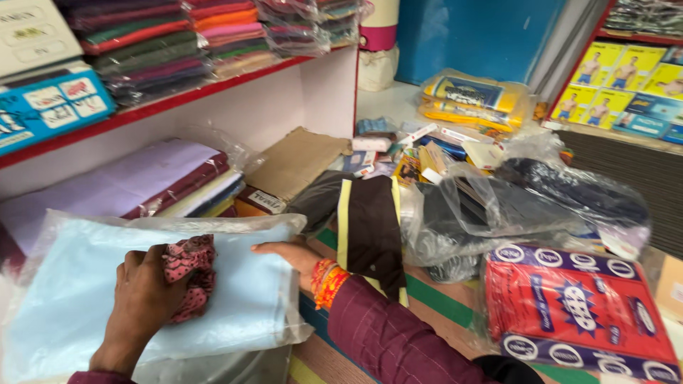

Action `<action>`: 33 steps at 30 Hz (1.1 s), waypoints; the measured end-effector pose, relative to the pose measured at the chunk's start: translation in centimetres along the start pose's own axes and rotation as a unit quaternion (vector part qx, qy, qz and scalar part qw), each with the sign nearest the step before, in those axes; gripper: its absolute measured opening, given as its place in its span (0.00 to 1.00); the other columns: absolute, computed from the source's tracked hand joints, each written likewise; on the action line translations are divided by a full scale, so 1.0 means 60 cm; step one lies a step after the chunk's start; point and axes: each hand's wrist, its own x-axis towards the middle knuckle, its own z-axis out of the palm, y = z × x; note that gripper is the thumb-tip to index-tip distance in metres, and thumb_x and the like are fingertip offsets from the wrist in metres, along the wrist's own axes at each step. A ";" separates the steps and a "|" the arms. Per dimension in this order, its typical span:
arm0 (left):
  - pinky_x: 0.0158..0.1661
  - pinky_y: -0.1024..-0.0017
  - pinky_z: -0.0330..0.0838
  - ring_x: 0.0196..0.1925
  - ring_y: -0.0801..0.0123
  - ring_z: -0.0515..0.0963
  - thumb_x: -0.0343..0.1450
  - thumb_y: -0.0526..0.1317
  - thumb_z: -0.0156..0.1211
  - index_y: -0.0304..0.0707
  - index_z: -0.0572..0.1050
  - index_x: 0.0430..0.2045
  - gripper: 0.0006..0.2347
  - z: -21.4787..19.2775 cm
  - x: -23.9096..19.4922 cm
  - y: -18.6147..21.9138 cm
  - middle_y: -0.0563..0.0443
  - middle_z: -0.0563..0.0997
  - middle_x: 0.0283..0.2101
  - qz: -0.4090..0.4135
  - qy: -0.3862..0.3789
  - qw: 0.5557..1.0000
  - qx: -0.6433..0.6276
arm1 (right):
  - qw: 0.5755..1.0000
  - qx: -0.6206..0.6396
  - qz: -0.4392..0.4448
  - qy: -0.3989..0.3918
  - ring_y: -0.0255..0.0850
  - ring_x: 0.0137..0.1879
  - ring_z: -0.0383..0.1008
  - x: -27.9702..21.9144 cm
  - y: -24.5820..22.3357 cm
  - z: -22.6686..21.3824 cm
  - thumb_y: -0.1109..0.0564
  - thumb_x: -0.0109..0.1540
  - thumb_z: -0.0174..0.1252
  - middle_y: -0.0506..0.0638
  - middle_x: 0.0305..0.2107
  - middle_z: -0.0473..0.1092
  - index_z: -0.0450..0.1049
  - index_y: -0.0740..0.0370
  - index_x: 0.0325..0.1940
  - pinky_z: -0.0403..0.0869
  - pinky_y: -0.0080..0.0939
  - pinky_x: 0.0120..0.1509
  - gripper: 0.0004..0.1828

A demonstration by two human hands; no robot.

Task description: The person wipes a light blue plastic-wrapped bundle with a patterned cloth, then removes a brown garment from a plastic bag. They unfold the garment, stretch it out, and inspect the seams and edges before folding it back.

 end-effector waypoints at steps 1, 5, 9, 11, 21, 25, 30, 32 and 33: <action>0.57 0.52 0.68 0.58 0.39 0.73 0.62 0.45 0.71 0.33 0.74 0.57 0.29 0.014 -0.005 0.003 0.26 0.77 0.54 0.038 0.005 0.999 -0.013 | 0.997 -0.064 0.005 0.038 0.40 0.46 0.78 -0.003 -0.002 0.006 0.57 0.58 0.68 0.51 0.41 0.77 0.78 0.63 0.49 0.77 0.42 0.50 0.16; 0.52 0.53 0.75 0.50 0.46 0.81 0.68 0.52 0.65 0.28 0.79 0.50 0.24 0.030 -0.002 0.026 0.29 0.82 0.46 -0.076 -0.099 0.982 -0.143 | 0.988 -0.137 0.012 0.070 0.43 0.45 0.79 0.009 -0.009 0.008 0.62 0.57 0.66 0.55 0.40 0.77 0.74 0.69 0.48 0.78 0.46 0.48 0.16; 0.45 0.65 0.72 0.43 0.67 0.78 0.77 0.51 0.61 0.29 0.76 0.52 0.21 -0.023 0.017 0.021 0.46 0.81 0.46 -0.235 -0.045 0.837 -0.493 | 0.996 -0.007 0.062 -0.065 0.42 0.47 0.80 0.028 -0.017 -0.025 0.61 0.56 0.67 0.56 0.45 0.77 0.70 0.74 0.57 0.80 0.41 0.52 0.27; 0.48 0.68 0.74 0.46 0.70 0.80 0.76 0.45 0.61 0.31 0.72 0.54 0.17 -0.063 0.020 0.003 0.52 0.80 0.49 -0.163 0.067 0.848 -0.499 | 0.993 -0.103 0.049 -0.029 0.48 0.52 0.77 0.039 -0.015 -0.033 0.62 0.55 0.67 0.64 0.50 0.72 0.61 0.80 0.64 0.78 0.48 0.54 0.37; 0.63 0.49 0.66 0.63 0.45 0.72 0.72 0.56 0.56 0.31 0.76 0.46 0.23 -0.019 -0.011 0.049 0.32 0.73 0.60 0.040 -0.129 0.989 0.052 | 0.876 -0.477 -0.049 0.044 0.60 0.76 0.56 0.111 0.015 -0.006 0.45 0.47 0.71 0.78 0.70 0.51 0.27 0.78 0.78 0.61 0.43 0.75 0.74; 0.62 0.51 0.65 0.64 0.39 0.72 0.75 0.54 0.52 0.27 0.71 0.56 0.25 0.034 -0.052 0.063 0.27 0.73 0.62 0.116 0.090 0.988 0.048 | 0.849 -0.477 -0.096 0.204 0.66 0.67 0.66 0.107 0.035 0.026 0.41 0.55 0.66 0.78 0.63 0.60 0.35 0.75 0.77 0.67 0.49 0.69 0.63; 0.52 0.51 0.72 0.51 0.40 0.79 0.70 0.45 0.55 0.37 0.72 0.57 0.21 0.020 -0.109 0.151 0.32 0.80 0.50 -0.022 -0.053 0.995 -0.085 | 0.800 -0.481 -0.211 0.290 0.71 0.53 0.73 0.067 0.046 0.072 0.48 0.60 0.61 0.74 0.49 0.72 0.49 0.69 0.73 0.71 0.63 0.58 0.44; 0.51 0.50 0.70 0.51 0.39 0.76 0.68 0.45 0.57 0.37 0.69 0.59 0.24 0.007 -0.132 0.185 0.32 0.77 0.51 0.068 -0.020 0.996 -0.058 | 0.794 -0.500 -0.194 0.287 0.70 0.51 0.74 0.054 0.041 0.080 0.53 0.58 0.61 0.73 0.45 0.73 0.50 0.66 0.73 0.72 0.64 0.54 0.44; 0.52 0.49 0.70 0.52 0.39 0.75 0.69 0.46 0.57 0.36 0.67 0.61 0.25 0.002 -0.135 0.190 0.31 0.76 0.50 0.080 -0.023 0.996 -0.039 | 0.790 -0.510 -0.186 0.285 0.70 0.50 0.74 0.050 0.038 0.082 0.56 0.56 0.62 0.73 0.44 0.73 0.50 0.65 0.73 0.72 0.65 0.53 0.44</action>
